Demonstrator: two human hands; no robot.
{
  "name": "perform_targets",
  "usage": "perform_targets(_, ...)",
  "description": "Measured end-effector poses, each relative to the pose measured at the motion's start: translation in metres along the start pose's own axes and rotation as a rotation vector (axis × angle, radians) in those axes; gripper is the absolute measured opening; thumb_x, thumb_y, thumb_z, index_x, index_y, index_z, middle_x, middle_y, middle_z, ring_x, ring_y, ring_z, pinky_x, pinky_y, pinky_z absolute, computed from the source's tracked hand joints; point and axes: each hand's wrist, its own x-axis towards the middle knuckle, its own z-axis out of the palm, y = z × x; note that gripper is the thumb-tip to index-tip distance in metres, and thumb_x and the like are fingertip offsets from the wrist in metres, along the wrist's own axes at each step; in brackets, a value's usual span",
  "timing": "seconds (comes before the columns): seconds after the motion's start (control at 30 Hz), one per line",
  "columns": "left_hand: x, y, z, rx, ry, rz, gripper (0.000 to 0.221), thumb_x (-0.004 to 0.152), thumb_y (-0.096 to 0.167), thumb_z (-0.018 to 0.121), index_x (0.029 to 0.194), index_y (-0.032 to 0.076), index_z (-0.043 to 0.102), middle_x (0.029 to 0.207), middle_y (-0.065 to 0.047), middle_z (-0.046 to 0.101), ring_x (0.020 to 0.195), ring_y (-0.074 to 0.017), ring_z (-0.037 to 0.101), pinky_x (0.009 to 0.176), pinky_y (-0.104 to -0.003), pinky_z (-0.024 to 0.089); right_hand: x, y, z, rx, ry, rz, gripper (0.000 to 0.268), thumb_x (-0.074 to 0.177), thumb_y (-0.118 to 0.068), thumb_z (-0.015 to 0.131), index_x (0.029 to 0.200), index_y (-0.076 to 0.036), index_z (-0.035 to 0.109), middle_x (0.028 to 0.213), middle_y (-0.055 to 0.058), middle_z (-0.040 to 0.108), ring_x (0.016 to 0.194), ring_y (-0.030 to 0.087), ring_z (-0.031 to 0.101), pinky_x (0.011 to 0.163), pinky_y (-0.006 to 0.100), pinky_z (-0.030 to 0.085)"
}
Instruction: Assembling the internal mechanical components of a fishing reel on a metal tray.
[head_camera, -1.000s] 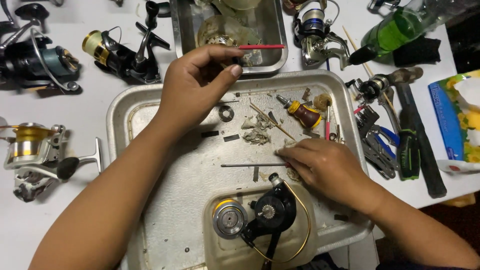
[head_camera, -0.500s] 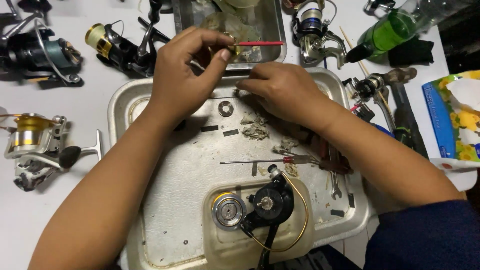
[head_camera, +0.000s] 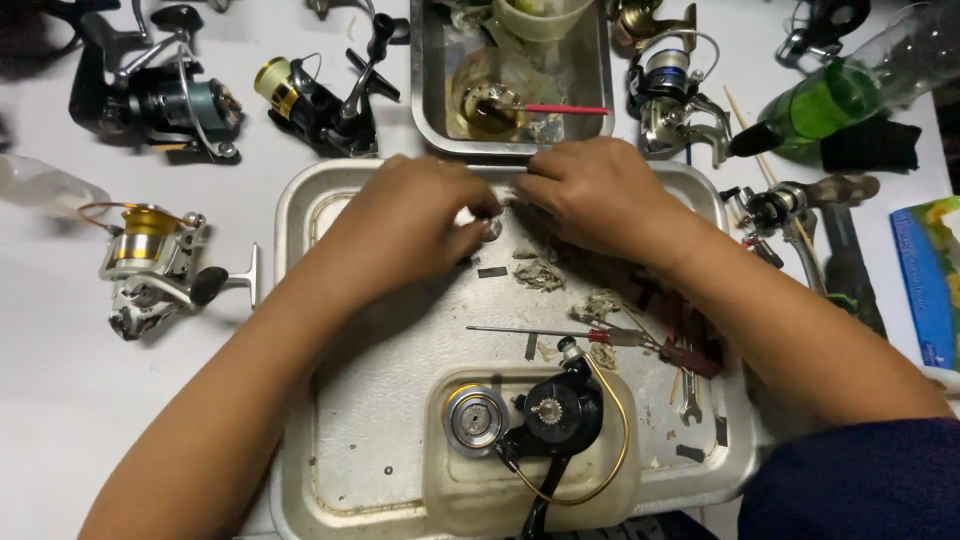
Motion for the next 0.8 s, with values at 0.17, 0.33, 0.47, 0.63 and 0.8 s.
perform_targets(0.17, -0.017, -0.016, 0.03, 0.265, -0.111, -0.066, 0.016, 0.086, 0.023, 0.073, 0.1, 0.02, 0.08, 0.095, -0.006, 0.077, 0.093, -0.0315, 0.069, 0.086, -0.045, 0.047, 0.003, -0.016, -0.039, 0.954, 0.047, 0.544, 0.008, 0.095, -0.01, 0.072, 0.103, -0.009, 0.075, 0.084, 0.005, 0.071, 0.071, 0.018, 0.063, 0.058, 0.03, 0.05)
perform_targets(0.33, -0.014, -0.013, 0.02, 0.207, -0.159, -0.115, 0.026, 0.083, 0.029, 0.076, 0.108, 0.022, 0.078, 0.106, -0.007, 0.074, 0.101, -0.0333, 0.067, 0.092, -0.048, 0.046, -0.019, -0.027, -0.039, 1.484, 0.115, 0.921, 0.013, 0.093, -0.004, 0.072, 0.106, -0.001, 0.073, 0.081, 0.006, 0.071, 0.065, 0.008, 0.059, 0.049, 0.019, 0.044)
perform_targets(0.47, -0.002, 0.001, 0.004, -0.024, 0.125, -0.024, 0.026, 0.092, 0.019, 0.071, 0.117, 0.014, 0.075, 0.098, -0.012, 0.075, 0.095, -0.0368, 0.069, 0.089, -0.05, 0.046, -0.031, -0.027, -0.025, 1.787, 0.2, 0.968, 0.013, 0.095, -0.002, 0.067, 0.108, 0.002, 0.068, 0.082, 0.014, 0.07, 0.058, 0.011, 0.054, 0.044, 0.019, 0.038)
perform_targets(0.63, 0.023, 0.018, -0.004, -0.385, 0.217, 0.034, 0.077, 0.085, -0.019, 0.055, 0.152, 0.017, 0.044, 0.156, -0.019, 0.049, 0.091, -0.0195, 0.077, 0.071, -0.024, 0.061, -0.035, -0.018, -0.028, 1.919, 0.064, 1.001, 0.018, 0.097, -0.008, 0.067, 0.112, 0.0, 0.068, 0.089, 0.011, 0.071, 0.065, 0.012, 0.058, 0.055, 0.022, 0.044)
perform_targets(0.8, 0.039, 0.033, 0.001, -0.447, 0.261, 0.029, 0.051, 0.097, 0.009, 0.054, 0.147, 0.018, 0.052, 0.155, -0.013, 0.052, 0.144, -0.0309, 0.05, 0.115, -0.057, 0.042, -0.038, -0.02, -0.03, 2.003, 0.1, 1.044, 0.015, 0.099, -0.009, 0.064, 0.111, -0.001, 0.067, 0.088, 0.011, 0.068, 0.065, 0.012, 0.057, 0.05, 0.02, 0.038)
